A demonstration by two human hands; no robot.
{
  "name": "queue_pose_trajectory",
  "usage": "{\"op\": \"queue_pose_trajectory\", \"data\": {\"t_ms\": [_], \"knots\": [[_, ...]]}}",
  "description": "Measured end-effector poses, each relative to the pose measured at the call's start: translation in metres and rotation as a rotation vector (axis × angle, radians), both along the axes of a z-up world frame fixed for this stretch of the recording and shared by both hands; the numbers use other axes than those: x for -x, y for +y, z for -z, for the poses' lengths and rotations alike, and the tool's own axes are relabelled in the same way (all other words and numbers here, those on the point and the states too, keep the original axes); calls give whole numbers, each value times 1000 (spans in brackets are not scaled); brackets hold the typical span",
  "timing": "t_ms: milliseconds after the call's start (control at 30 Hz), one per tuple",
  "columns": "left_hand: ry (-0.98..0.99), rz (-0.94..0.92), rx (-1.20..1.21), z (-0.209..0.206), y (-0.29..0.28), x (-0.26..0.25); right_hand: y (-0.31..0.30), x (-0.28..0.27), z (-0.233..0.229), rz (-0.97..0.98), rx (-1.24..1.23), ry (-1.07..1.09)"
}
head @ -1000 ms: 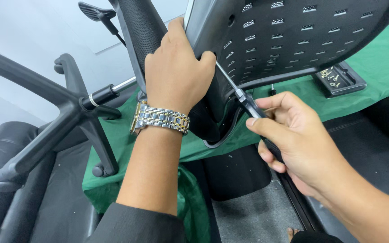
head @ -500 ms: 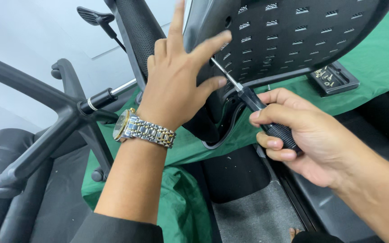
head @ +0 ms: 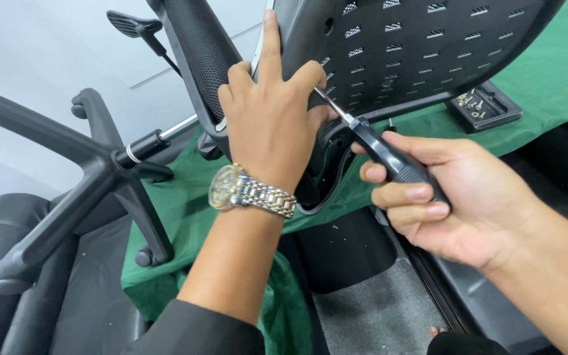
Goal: The person works on an office chair laid on a cloth-covered table, using a screwdriver to remove screws from the backrest frame and handling screws by hand. They reposition the chair and continue driving screws at the seat and backrest joints.
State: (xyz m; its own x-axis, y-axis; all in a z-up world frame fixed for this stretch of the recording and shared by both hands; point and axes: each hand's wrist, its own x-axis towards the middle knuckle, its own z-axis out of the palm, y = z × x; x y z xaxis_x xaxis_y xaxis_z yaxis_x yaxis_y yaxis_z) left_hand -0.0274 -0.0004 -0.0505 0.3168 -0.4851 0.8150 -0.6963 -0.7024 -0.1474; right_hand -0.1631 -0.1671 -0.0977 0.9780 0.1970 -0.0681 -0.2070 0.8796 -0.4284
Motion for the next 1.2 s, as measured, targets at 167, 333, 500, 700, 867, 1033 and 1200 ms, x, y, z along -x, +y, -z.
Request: {"op": "queue_pose_trajectory", "data": {"t_ms": [167, 333, 500, 700, 867, 1033, 1200], "knots": [[-57, -98, 32, 10, -11, -6, 19, 6, -12, 303, 876, 153], [1, -149, 71, -1, -13, 0, 37, 26, -27, 836, 1911, -247], [162, -205, 22, -18, -13, -15, 33, 13, -11, 808, 1738, -255], [140, -198, -28, -12, -8, -24, 14, 4, 1, 253, 417, -5], [106, -187, -30, -9, -6, -23, 23, 5, 1, 434, 869, -15], [111, -206, -11, -9, -7, -21, 36, 15, -17, 827, 1792, -260], [100, -230, -11, -9, -10, -19, 35, 6, -5, 624, 1296, -69]]}}
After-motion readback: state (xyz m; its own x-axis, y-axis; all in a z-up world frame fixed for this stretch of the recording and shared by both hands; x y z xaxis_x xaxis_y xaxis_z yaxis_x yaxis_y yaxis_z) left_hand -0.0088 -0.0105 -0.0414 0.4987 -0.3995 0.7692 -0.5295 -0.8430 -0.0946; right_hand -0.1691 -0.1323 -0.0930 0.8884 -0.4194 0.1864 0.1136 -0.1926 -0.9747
